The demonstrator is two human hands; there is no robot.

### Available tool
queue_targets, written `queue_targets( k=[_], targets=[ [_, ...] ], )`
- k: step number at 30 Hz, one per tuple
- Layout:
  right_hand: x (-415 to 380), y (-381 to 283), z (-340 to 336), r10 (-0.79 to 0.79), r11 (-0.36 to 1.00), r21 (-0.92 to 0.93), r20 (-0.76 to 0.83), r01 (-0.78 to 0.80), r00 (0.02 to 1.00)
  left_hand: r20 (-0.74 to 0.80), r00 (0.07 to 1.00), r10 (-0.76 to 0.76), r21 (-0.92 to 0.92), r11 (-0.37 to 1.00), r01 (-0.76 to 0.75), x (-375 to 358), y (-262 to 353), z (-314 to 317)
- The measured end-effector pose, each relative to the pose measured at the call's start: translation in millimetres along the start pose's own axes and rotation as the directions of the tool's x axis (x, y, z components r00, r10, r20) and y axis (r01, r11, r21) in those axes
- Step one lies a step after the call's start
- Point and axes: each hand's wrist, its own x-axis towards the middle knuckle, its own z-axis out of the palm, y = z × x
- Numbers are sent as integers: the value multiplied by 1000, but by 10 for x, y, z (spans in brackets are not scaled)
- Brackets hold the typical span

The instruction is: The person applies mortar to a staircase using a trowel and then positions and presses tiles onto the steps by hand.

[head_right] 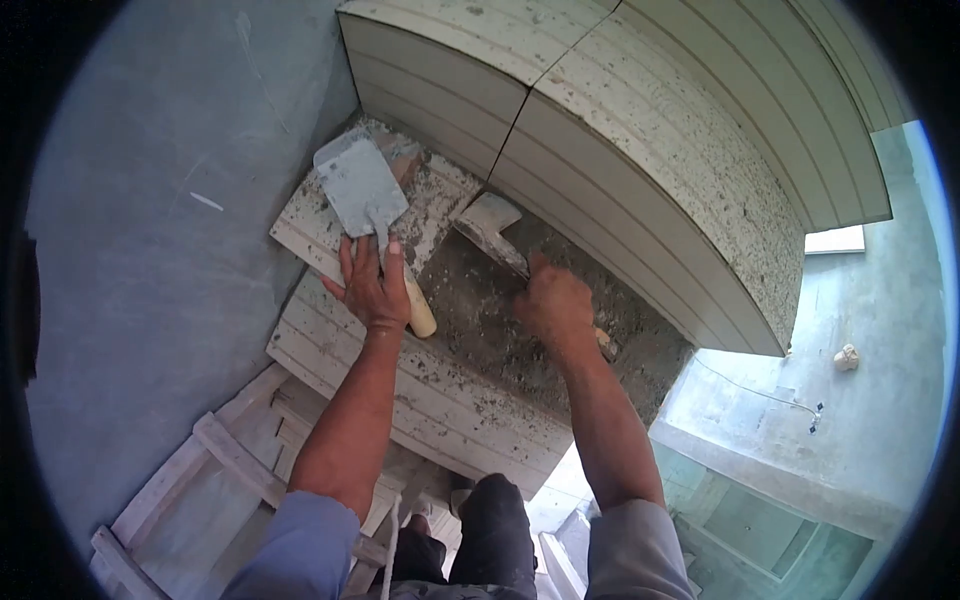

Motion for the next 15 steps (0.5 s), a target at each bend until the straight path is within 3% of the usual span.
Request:
queue_targets(
  k=[5,11,15],
  targets=[
    [-385,-49,-70,22,999,-39,49,-20,999,17,1000,3,14,1000,-3,-65,-17,-13],
    [27,-132,-41,10,1000,-19,50,-9,999,27,1000,-2,29,1000,1,-47,-27,6],
    [-309,-123,-113,41,999,-10,65,-41,997,27,1000,-5,10,1000,5,-30,-2,-9]
  ],
)
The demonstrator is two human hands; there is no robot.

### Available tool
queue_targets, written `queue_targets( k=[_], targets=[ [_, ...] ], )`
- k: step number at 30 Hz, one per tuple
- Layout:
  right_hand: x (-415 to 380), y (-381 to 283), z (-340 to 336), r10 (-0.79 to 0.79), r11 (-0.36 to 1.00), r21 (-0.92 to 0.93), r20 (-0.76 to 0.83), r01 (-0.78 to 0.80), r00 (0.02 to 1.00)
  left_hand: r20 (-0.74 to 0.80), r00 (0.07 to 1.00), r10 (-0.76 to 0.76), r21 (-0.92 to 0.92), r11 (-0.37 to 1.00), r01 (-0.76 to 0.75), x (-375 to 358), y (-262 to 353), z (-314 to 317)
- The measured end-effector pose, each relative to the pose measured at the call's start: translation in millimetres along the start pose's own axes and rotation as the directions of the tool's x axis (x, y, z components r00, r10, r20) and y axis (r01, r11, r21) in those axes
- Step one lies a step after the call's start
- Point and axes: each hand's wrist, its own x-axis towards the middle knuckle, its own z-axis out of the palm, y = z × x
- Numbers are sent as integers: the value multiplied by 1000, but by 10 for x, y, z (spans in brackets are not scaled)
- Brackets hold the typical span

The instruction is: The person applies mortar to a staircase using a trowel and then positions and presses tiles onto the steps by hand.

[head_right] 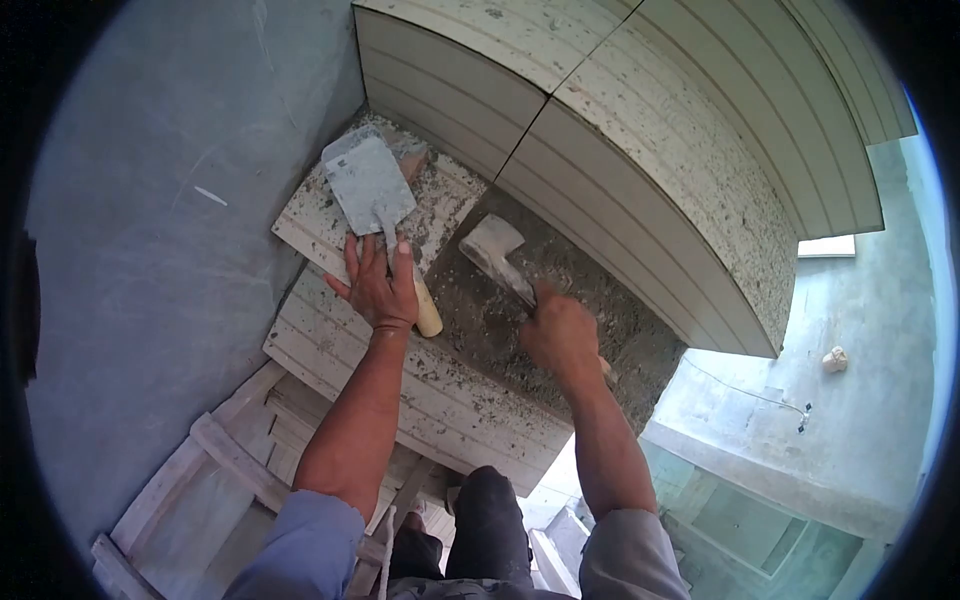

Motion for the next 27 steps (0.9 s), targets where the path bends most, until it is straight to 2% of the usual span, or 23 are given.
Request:
queue_targets(
  k=[2,8,12,14,20,22,26,27],
  targets=[
    [-189,-13,-53,46,998,-45,68,-43,997,-6,1000,18,10,1000,-18,-41,-49,5],
    [340,-47,1,-30,999,-16,-55,30,998,-13,1000,22,-3,1000,-22,41,2,-8],
    [117,40,-46,-30,999,-37,-30,29,999,-10,1000,24,5,1000,-24,5,18,-7],
    [-108,-3,-102,0,998,-57,34,2,999,-19,1000,20,9,1000,-20,-22,-13,-15],
    [280,14,25,-57,995,-79,17,58,998,-50,998,31,-2,1000,-31,-1,-11,18],
    [161,25,-10,-41,996,-77,21,43,999,102,995,-22,70,997,14,-13,18,-73],
    [-160,-21,-158,-7,997,-82,67,12,998,79,997,-14,91,996,7,-30,-46,-10],
    [-143,-28,-131,-7,997,-82,71,13,997,27,1000,12,56,998,-13,-43,-52,5]
  ],
)
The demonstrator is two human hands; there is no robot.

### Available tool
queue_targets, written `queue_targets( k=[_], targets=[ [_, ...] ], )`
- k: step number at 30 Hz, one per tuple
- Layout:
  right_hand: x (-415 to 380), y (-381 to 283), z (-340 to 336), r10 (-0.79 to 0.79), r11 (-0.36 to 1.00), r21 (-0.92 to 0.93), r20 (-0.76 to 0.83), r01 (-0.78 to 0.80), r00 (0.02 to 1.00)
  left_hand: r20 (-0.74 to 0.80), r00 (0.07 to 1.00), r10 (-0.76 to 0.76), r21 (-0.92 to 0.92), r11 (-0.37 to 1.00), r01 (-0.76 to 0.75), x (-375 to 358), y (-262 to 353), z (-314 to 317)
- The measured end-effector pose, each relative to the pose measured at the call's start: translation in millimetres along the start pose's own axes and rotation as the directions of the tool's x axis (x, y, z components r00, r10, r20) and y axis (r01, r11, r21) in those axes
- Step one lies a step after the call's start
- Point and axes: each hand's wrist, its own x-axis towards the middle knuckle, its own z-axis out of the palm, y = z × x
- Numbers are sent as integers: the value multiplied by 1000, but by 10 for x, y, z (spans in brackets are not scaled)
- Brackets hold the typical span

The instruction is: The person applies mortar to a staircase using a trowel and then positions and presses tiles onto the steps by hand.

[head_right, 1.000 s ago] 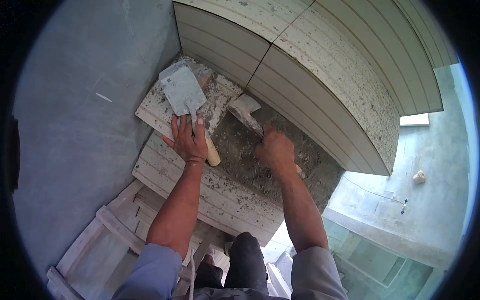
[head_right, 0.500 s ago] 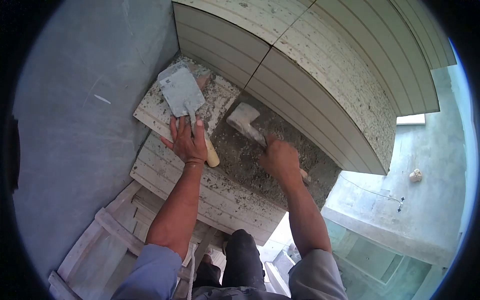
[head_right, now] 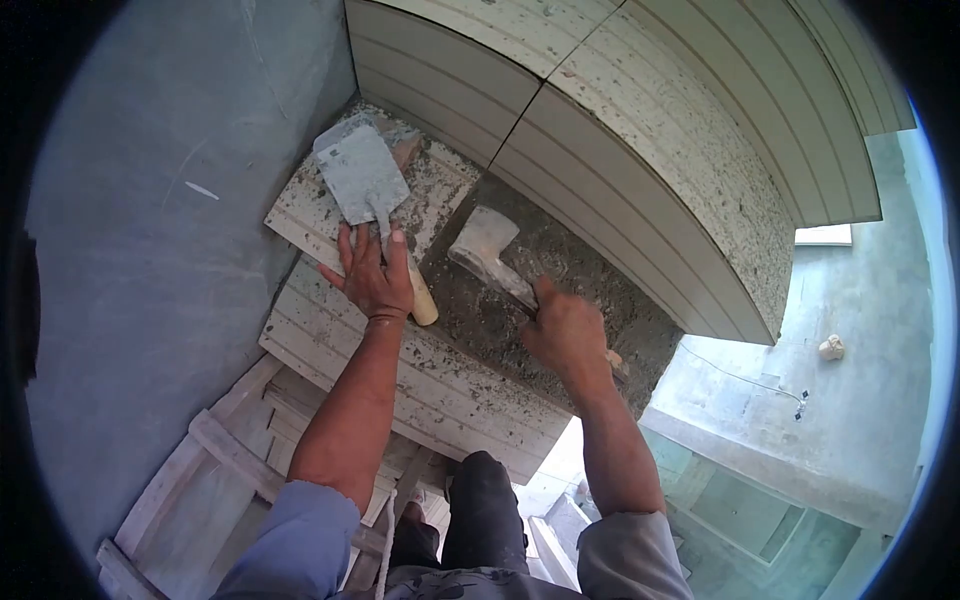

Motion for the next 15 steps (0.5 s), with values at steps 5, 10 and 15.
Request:
queue_targets(
  k=[5,10,15],
  targets=[
    [559,78,160,-60,998,6,-147,62,987,-21,1000,-2,-57,998,1,111,56,2],
    [211,181,152,-33,999,-28,-80,31,996,6,1000,-4,-50,999,5,22,61,-47],
    [322,112,92,-9,1000,27,-20,10,1000,20,1000,-17,-22,1000,18,47,52,-35]
  ],
)
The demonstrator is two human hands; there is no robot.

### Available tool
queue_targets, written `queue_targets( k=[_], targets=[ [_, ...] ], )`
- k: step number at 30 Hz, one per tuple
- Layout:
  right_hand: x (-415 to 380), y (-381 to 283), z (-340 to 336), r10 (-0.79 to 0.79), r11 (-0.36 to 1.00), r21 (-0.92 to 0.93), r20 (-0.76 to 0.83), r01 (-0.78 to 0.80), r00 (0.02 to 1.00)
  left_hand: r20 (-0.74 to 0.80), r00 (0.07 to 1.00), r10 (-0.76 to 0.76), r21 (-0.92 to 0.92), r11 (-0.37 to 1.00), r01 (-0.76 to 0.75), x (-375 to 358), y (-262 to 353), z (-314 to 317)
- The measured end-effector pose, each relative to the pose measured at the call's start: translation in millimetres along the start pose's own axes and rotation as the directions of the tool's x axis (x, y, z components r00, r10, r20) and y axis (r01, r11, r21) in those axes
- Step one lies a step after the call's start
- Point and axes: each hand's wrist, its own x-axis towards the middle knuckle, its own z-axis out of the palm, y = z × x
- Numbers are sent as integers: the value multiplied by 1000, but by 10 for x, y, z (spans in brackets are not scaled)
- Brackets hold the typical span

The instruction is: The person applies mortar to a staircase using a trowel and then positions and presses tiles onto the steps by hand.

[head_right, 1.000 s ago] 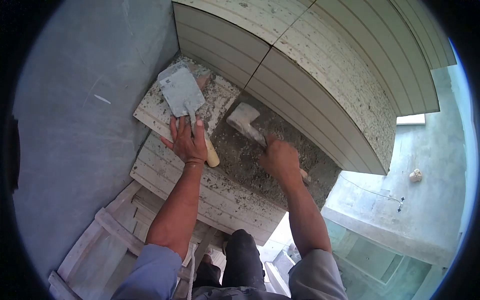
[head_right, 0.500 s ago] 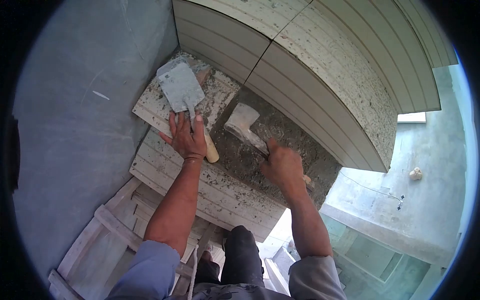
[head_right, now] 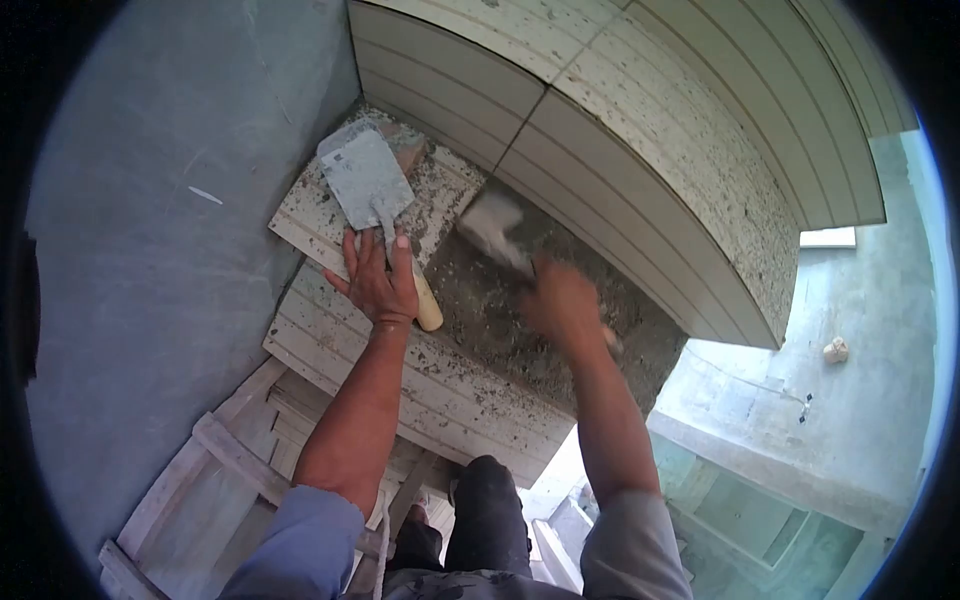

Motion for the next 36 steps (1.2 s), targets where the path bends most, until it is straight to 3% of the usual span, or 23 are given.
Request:
queue_targets(
  k=[2,8,13,20,24,26,32,36],
  targets=[
    [348,68,96,-35,983,174,-100,53,994,-3,1000,8,7,1000,-8,26,-6,10],
    [-168,63,15,15,985,172,-39,-8,999,31,999,-16,5,1000,16,-22,2,-27],
    [201,102,158,5,967,254,-42,6,999,9,1000,10,35,999,-11,-28,-30,17],
    [-200,-111,-66,33,985,173,-64,-22,997,1,1000,-2,4,1000,2,-45,-35,7],
    [232,-31,67,75,987,143,-41,-68,996,19,1000,4,35,999,-5,-26,-33,-10],
    [188,-45,53,10,991,132,-44,-4,999,61,997,-37,44,998,35,-68,-36,-3],
    [-169,-199,28,47,977,213,-82,-29,996,-42,999,11,-53,999,-13,-36,-39,23],
    [251,64,63,64,974,220,-26,-57,998,-63,997,34,-52,998,-37,-38,-16,25]
  ],
)
